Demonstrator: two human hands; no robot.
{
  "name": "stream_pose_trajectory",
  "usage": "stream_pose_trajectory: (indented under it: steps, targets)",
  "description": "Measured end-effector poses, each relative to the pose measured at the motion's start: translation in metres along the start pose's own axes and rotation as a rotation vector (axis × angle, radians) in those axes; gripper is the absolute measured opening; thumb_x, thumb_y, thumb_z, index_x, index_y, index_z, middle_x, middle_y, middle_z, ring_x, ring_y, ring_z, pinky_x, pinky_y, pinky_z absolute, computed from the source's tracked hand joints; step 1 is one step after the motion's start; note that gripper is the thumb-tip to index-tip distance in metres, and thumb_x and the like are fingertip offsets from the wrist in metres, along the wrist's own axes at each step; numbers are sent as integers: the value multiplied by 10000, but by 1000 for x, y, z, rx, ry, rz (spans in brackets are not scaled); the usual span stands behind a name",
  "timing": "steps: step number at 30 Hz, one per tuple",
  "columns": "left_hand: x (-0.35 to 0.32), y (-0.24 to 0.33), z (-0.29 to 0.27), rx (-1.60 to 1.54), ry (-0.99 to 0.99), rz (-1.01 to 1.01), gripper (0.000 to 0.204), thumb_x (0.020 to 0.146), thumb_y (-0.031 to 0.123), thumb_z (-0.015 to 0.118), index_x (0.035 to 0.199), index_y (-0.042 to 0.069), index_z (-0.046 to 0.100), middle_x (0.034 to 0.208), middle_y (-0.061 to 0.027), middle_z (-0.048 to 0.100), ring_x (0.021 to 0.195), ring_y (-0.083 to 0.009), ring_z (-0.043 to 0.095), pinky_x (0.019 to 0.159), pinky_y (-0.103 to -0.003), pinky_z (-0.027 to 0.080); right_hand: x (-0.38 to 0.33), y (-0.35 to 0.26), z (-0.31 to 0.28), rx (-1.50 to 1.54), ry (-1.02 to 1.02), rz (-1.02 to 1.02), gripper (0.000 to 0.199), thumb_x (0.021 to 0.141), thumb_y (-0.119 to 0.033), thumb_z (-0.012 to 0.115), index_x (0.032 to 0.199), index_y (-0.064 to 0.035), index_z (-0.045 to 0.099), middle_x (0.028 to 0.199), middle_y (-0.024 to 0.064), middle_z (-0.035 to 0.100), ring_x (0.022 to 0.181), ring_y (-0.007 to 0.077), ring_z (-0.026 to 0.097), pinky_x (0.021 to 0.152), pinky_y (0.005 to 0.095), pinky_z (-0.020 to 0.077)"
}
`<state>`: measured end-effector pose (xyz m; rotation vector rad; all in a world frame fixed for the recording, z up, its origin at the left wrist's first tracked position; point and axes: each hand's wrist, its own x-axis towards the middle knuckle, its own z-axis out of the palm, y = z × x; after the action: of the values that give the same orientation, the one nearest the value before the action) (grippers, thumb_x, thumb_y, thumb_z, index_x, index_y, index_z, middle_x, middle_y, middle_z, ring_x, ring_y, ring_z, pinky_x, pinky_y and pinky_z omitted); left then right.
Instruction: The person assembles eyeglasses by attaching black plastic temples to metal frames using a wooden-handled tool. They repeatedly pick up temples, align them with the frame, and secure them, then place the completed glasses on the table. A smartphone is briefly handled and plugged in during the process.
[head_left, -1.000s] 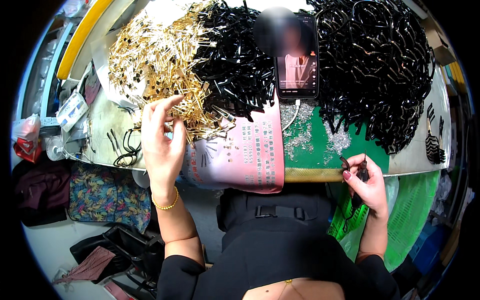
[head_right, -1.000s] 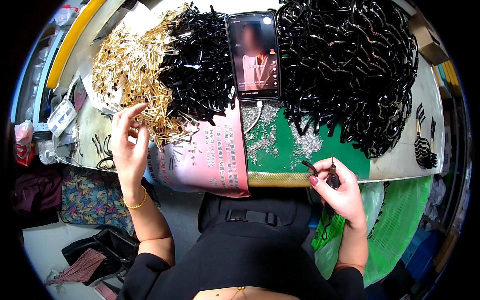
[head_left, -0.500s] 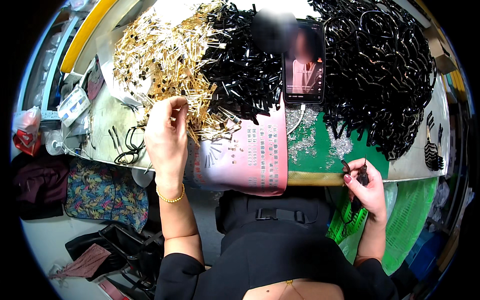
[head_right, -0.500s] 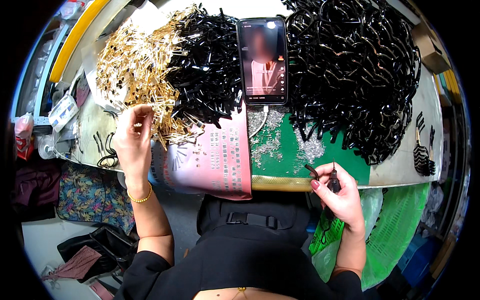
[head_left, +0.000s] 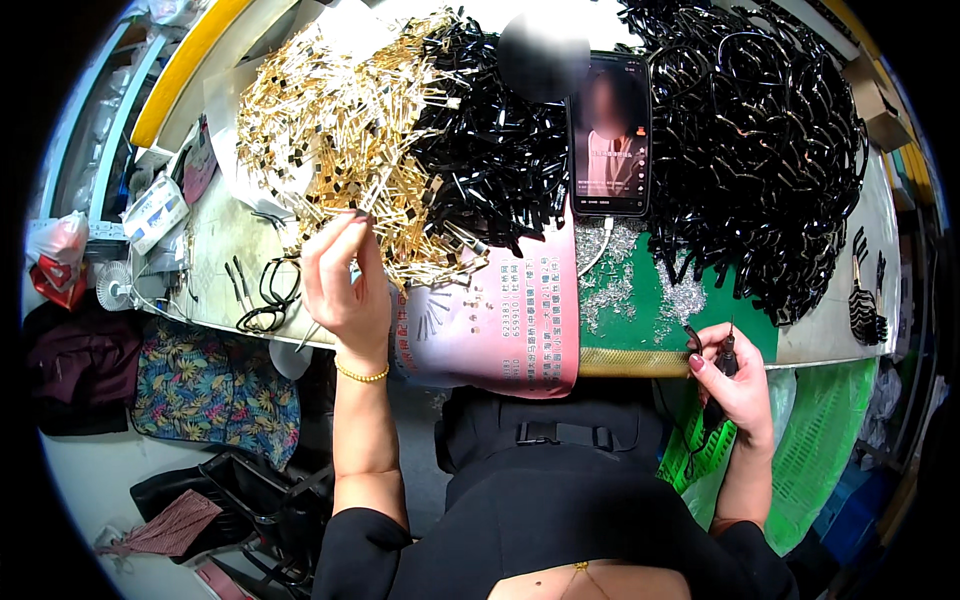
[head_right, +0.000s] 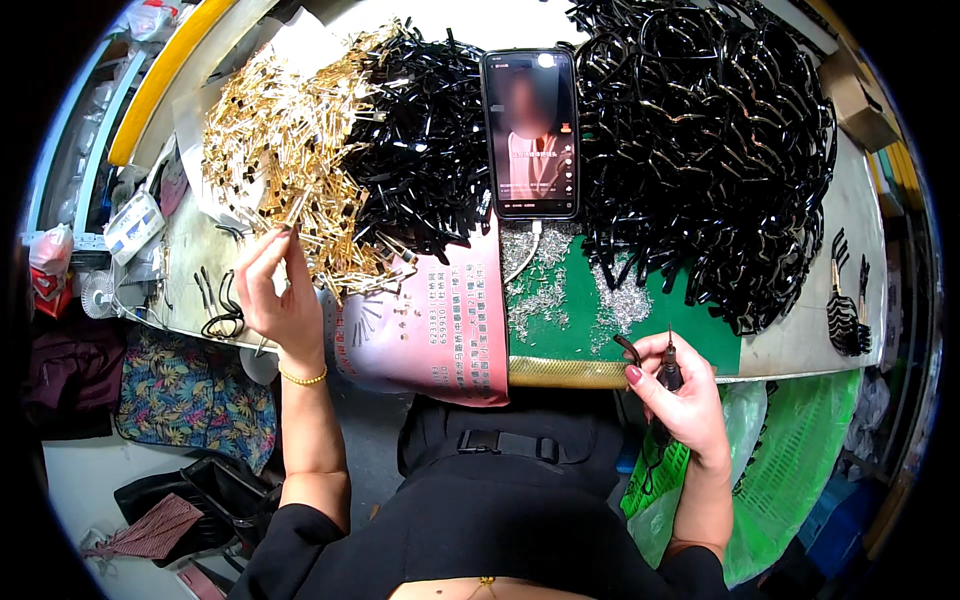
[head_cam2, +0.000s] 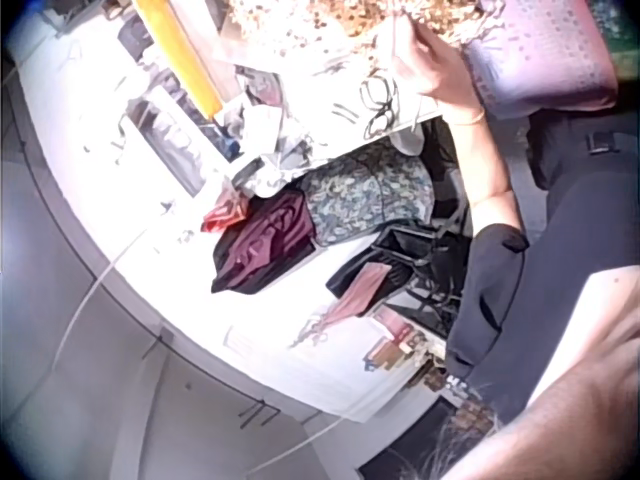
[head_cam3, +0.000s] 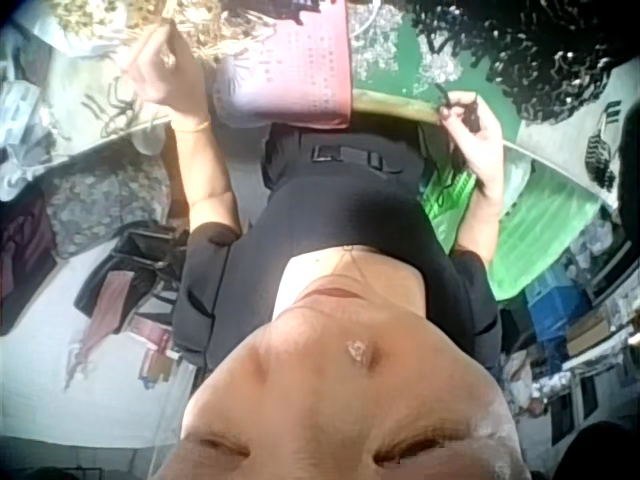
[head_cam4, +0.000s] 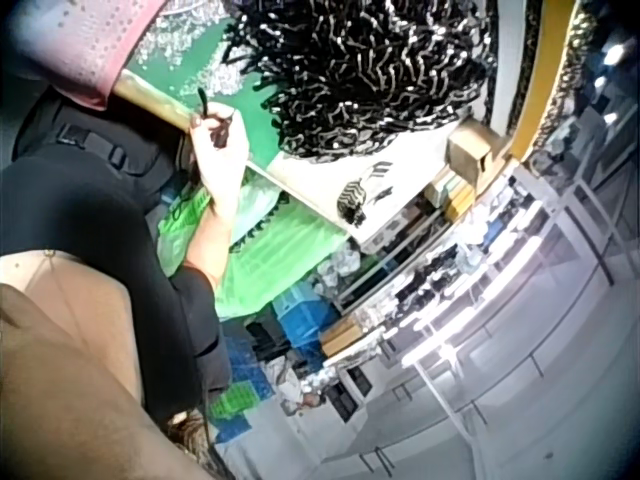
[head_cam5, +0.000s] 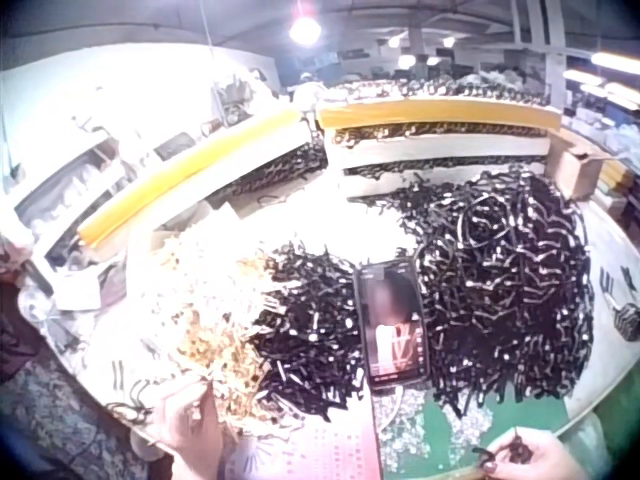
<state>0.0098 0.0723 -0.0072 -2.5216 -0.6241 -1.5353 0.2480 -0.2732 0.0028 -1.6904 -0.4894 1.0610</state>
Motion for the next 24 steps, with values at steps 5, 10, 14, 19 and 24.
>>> stream_pose_trajectory:
  steps: [5,10,14,19,24]
  targets:
    - [-5,4,-3,25,80,-44,254,791,-127,769,993,2,688,993,-127,713,904,-227,689,800,-325,564,-3,0,1,-27,1,-2,169,922,-89,714,1045,-27,616,756,-29,618,540,10,508,482,180,385]
    - [-12,6,-3,-7,143,12,239,789,-112,769,971,13,680,1015,-133,717,890,-242,688,771,-343,558,0,-1,1,-32,3,2,163,920,-86,714,1038,-26,620,757,-30,619,541,7,507,481,179,386]
    - [-9,-3,-9,-12,-188,3,208,815,-62,737,982,32,656,1015,-118,697,879,-277,675,745,-356,555,-1,-2,2,-43,7,2,162,922,-90,712,1035,-24,618,751,-35,609,538,7,503,477,178,384]
    - [1,-9,-15,138,-442,33,313,878,11,666,1179,90,639,958,-82,652,859,-266,635,732,-376,525,0,-3,2,-48,10,12,164,922,-92,712,1036,-24,616,752,-36,605,538,7,501,475,178,383]
    - [9,-4,-16,188,-592,-55,402,890,105,730,1281,187,681,916,-59,656,798,-215,637,679,-341,515,0,-2,2,-31,7,17,181,918,-94,722,1047,-26,616,753,-40,597,546,5,499,480,177,385]
